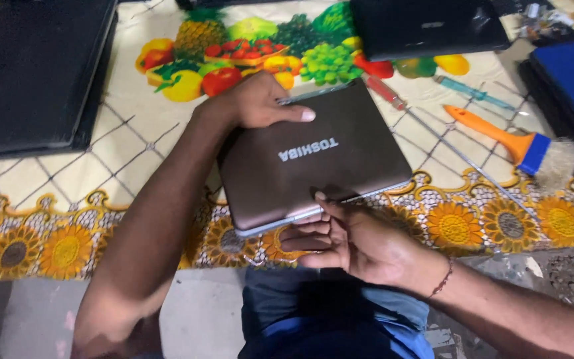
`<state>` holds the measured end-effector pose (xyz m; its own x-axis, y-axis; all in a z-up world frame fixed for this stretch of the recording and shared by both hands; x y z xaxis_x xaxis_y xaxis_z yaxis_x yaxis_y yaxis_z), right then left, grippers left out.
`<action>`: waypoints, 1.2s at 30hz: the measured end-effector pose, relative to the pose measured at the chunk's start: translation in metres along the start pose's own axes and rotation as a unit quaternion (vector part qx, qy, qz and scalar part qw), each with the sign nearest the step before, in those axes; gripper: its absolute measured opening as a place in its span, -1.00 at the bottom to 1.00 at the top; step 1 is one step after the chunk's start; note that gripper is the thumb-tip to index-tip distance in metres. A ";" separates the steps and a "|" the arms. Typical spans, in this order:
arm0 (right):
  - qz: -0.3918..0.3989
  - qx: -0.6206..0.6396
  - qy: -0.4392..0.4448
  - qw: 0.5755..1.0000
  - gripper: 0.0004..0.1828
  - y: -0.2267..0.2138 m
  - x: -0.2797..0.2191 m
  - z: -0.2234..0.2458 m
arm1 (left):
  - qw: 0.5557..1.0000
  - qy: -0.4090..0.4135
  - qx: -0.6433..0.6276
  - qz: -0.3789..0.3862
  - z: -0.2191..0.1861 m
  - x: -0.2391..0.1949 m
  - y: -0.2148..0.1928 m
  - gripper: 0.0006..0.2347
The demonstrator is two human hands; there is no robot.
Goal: The person uses a screwdriver to remove screws from the bottom of a silver laptop. They then open the laptop, remove the battery, and reinsert it before closing the device.
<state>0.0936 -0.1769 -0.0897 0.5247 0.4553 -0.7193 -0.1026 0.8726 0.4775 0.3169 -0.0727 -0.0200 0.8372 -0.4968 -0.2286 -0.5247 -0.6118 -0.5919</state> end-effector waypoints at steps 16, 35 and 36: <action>-0.135 -0.942 -0.294 0.093 0.25 0.018 -0.063 0.122 | 0.877 0.283 0.173 -0.348 -0.076 -0.181 0.022 -0.78; -0.085 -0.907 -0.329 -0.249 -0.27 0.025 -0.072 0.100 | 0.888 0.163 0.264 -0.339 -0.026 -0.213 0.160 -0.46; -0.075 -0.921 -0.338 -0.179 -0.24 0.023 -0.075 0.108 | 0.892 0.157 0.257 -0.337 -0.025 -0.213 0.159 -0.48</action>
<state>0.1427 -0.2105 0.0298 0.3464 0.9101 -0.2276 0.7072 -0.4127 -0.5741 0.0515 -0.0797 -0.0461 0.8094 -0.3193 0.4929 0.2893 -0.5135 -0.8078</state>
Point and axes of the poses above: each hand's wrist, its own x-axis towards the middle knuckle, its own y-axis out of the palm, z = x × y, the point moved 10 cm from there along x, towards the middle knuckle, and after that the axes turned 12 degrees about -x, right-handed, at the moved point
